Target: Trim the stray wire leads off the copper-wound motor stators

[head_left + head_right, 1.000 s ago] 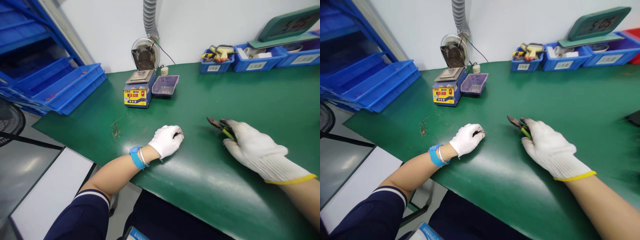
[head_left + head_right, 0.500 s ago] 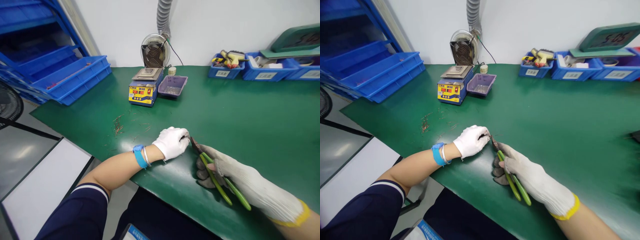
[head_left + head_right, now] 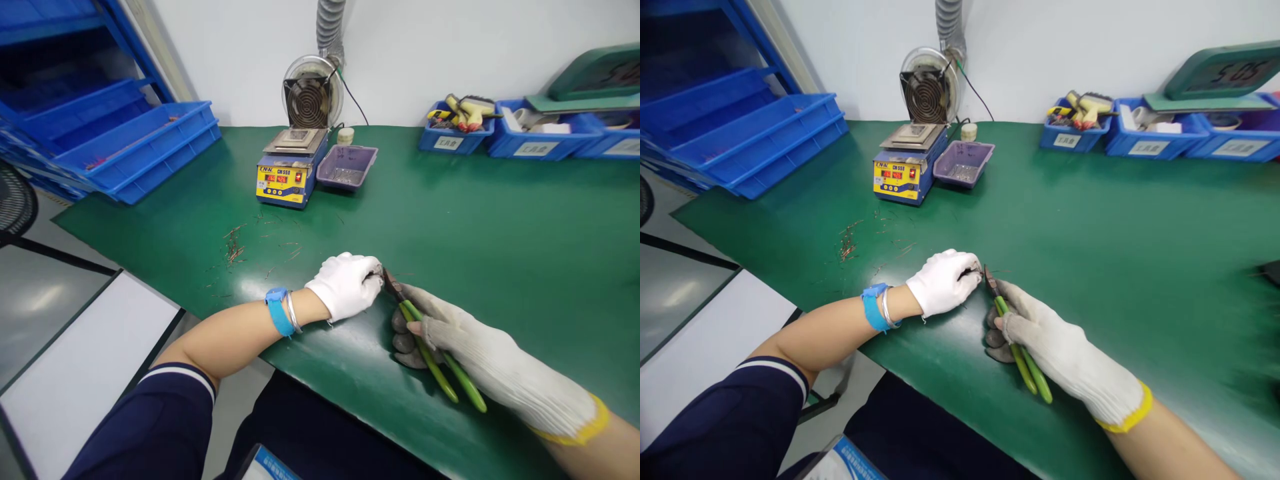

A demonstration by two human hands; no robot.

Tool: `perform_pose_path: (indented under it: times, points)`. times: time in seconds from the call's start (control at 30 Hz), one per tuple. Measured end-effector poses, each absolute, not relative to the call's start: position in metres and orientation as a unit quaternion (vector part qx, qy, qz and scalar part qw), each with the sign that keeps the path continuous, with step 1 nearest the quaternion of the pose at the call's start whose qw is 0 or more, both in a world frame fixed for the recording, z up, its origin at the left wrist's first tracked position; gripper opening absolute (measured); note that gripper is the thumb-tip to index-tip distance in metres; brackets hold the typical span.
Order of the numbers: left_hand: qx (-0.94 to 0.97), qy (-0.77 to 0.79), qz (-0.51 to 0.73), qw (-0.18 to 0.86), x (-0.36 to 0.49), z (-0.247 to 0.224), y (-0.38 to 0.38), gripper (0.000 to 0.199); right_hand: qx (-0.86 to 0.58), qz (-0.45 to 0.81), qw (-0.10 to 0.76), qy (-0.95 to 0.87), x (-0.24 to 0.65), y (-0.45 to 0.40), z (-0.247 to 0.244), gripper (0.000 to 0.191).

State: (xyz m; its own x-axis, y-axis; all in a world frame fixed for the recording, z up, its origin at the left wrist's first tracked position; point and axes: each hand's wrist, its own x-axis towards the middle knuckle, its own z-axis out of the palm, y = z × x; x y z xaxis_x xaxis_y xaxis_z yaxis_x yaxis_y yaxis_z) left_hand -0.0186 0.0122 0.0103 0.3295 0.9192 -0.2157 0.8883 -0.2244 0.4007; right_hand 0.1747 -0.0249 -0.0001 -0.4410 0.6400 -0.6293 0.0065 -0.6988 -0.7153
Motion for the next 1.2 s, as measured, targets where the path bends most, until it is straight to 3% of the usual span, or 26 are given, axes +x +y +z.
perform_pose_path:
  times: [0.23,0.53,0.93,1.0,1.1,1.2]
  points:
    - [0.783,0.58,0.022,0.225,-0.018,0.012,0.012,0.029,-0.512,0.765,0.195,-0.34,0.174,-0.025,0.0,0.106]
    - [0.785,0.578,0.021,0.223,-0.018,0.013,0.012,0.029,-0.474,0.802,0.218,-0.292,0.181,-0.026,-0.014,0.114]
    - [0.774,0.578,0.032,0.257,-0.022,0.014,0.015,0.025,-0.497,0.741,0.165,-0.42,0.175,-0.022,0.001,0.088]
    - [0.766,0.58,0.035,0.276,-0.029,0.019,0.016,0.037,-0.509,0.732,0.156,-0.426,0.18,-0.021,-0.002,0.089]
    - [0.782,0.571,0.0,0.25,-0.042,0.028,0.018,0.069,-0.551,0.644,0.126,-0.516,0.191,-0.023,-0.008,0.083]
    - [0.799,0.564,-0.06,0.202,-0.052,0.035,0.021,0.061,-0.575,0.407,0.079,-0.705,0.2,-0.031,-0.013,0.067]
